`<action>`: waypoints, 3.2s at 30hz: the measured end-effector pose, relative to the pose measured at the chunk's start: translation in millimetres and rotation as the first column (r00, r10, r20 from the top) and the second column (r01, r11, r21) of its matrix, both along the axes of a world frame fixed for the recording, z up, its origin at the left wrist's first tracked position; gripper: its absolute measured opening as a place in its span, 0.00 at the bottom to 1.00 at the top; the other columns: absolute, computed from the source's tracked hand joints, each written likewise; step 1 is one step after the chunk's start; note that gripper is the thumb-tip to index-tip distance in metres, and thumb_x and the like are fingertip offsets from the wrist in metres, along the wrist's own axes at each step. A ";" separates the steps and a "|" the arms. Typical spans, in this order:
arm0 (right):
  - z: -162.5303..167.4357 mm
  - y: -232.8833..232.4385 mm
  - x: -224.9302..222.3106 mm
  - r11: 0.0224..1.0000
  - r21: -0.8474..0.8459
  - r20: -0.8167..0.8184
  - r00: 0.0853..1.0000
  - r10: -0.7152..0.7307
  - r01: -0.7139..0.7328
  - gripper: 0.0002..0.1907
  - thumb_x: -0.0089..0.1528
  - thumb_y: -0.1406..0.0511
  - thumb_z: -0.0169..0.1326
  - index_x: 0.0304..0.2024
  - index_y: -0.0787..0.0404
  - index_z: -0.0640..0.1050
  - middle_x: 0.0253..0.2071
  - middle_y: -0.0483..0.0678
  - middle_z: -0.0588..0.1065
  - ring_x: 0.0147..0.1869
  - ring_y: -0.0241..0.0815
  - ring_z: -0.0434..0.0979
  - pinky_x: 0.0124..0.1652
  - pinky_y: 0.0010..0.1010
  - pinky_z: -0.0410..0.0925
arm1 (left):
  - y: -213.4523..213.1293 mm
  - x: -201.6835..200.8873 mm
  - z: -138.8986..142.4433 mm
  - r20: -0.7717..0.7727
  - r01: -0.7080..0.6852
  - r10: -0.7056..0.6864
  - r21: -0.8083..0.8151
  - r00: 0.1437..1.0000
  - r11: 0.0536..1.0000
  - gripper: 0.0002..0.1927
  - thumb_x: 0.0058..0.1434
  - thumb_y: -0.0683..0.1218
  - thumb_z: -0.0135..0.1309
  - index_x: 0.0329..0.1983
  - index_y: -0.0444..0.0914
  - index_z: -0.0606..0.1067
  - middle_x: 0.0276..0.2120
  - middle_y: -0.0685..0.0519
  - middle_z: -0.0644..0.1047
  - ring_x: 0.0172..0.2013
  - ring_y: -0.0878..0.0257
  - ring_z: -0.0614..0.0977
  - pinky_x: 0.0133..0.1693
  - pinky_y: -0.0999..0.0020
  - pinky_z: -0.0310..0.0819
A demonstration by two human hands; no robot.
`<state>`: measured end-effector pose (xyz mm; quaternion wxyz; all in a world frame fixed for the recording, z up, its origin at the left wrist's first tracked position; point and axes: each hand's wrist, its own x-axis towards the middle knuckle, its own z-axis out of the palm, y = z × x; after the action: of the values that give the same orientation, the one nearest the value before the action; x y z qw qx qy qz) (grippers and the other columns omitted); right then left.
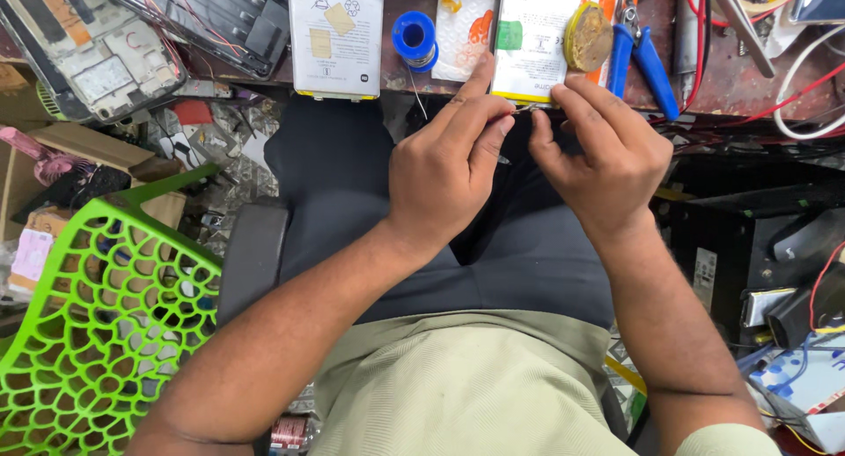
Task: The person solders a red wire to a battery terminal using a soldering iron and solder wire. They repeatedly heat the joint, apply solder, and trim excess wire with pliers while seated at a cluttered workbench.
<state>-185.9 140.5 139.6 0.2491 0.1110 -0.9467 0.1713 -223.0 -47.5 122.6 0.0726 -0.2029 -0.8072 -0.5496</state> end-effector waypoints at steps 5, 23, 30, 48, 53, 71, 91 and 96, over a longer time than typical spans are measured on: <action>-5.3 4.2 0.0 0.999 0.031 -0.017 1.000 0.014 -0.014 0.13 0.65 0.70 0.71 0.50 0.66 0.82 0.51 0.53 0.81 0.45 0.46 0.84 0.45 0.32 0.77 | 1.3 -0.3 -0.9 -0.047 -0.009 0.006 -0.066 0.999 0.998 0.05 0.74 0.46 0.56 0.49 0.41 0.77 0.63 0.48 0.76 0.41 0.57 0.88 0.40 0.69 0.82; -11.1 12.3 -0.1 0.997 0.073 -0.057 0.997 0.043 -0.039 0.13 0.66 0.69 0.71 0.51 0.64 0.82 0.52 0.52 0.81 0.48 0.47 0.84 0.48 0.33 0.78 | 6.5 3.5 -3.4 -0.019 -0.027 0.026 -0.040 0.999 0.999 0.05 0.75 0.45 0.55 0.49 0.39 0.77 0.63 0.49 0.77 0.41 0.59 0.88 0.41 0.71 0.83; -9.2 13.4 3.3 0.996 0.068 -0.031 0.998 0.051 -0.049 0.12 0.66 0.71 0.70 0.50 0.65 0.82 0.51 0.53 0.80 0.48 0.47 0.84 0.47 0.32 0.78 | 7.1 6.5 -6.1 0.000 -0.011 0.011 -0.028 1.000 1.000 0.05 0.74 0.45 0.55 0.48 0.39 0.77 0.64 0.49 0.76 0.43 0.58 0.88 0.42 0.68 0.83; -8.3 18.2 5.9 0.999 0.018 -0.007 0.999 0.037 -0.037 0.12 0.68 0.70 0.69 0.51 0.65 0.81 0.52 0.52 0.80 0.49 0.46 0.85 0.47 0.30 0.78 | 9.4 5.5 -2.7 0.080 0.023 -0.024 0.012 0.997 1.000 0.05 0.72 0.45 0.57 0.46 0.39 0.77 0.64 0.47 0.76 0.31 0.65 0.86 0.34 0.73 0.80; -4.0 20.2 5.4 0.999 -0.001 0.014 0.999 0.042 -0.042 0.11 0.67 0.71 0.69 0.50 0.66 0.82 0.52 0.53 0.80 0.49 0.46 0.85 0.48 0.31 0.78 | 10.3 12.1 10.4 0.033 -0.027 0.028 -0.021 0.999 0.999 0.04 0.70 0.44 0.59 0.45 0.39 0.79 0.61 0.46 0.77 0.32 0.64 0.86 0.33 0.74 0.80; 34.2 38.4 7.7 0.914 -0.403 0.095 0.995 -0.015 0.053 0.05 0.70 0.82 0.63 0.47 0.75 0.81 0.40 0.57 0.79 0.34 0.36 0.79 0.31 0.18 0.68 | 24.1 25.0 -7.2 0.619 0.030 -0.052 0.045 0.784 0.999 0.09 0.57 0.46 0.66 0.40 0.39 0.84 0.30 0.52 0.86 0.28 0.69 0.87 0.33 0.74 0.79; 51.2 47.2 4.4 0.738 -0.635 0.157 0.973 -0.167 0.229 0.05 0.77 0.76 0.61 0.53 0.73 0.79 0.44 0.55 0.80 0.35 0.34 0.80 0.33 0.17 0.71 | 20.6 9.1 -15.9 0.604 0.041 -0.004 -0.047 0.797 0.998 0.10 0.55 0.50 0.67 0.36 0.41 0.85 0.28 0.52 0.85 0.27 0.64 0.87 0.32 0.70 0.79; 50.6 42.5 -2.2 0.740 -0.625 0.191 0.967 -0.166 0.250 0.06 0.74 0.74 0.62 0.51 0.73 0.80 0.42 0.54 0.80 0.32 0.32 0.78 0.32 0.17 0.70 | 22.5 6.5 -16.7 0.603 0.045 -0.023 -0.021 0.798 0.999 0.10 0.55 0.50 0.66 0.37 0.41 0.85 0.28 0.52 0.85 0.27 0.64 0.87 0.32 0.70 0.79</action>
<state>-188.1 183.0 190.2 0.2308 -0.0984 -0.8501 0.4630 -216.5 -24.9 105.9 -0.2008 -0.0336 -0.7938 -0.5730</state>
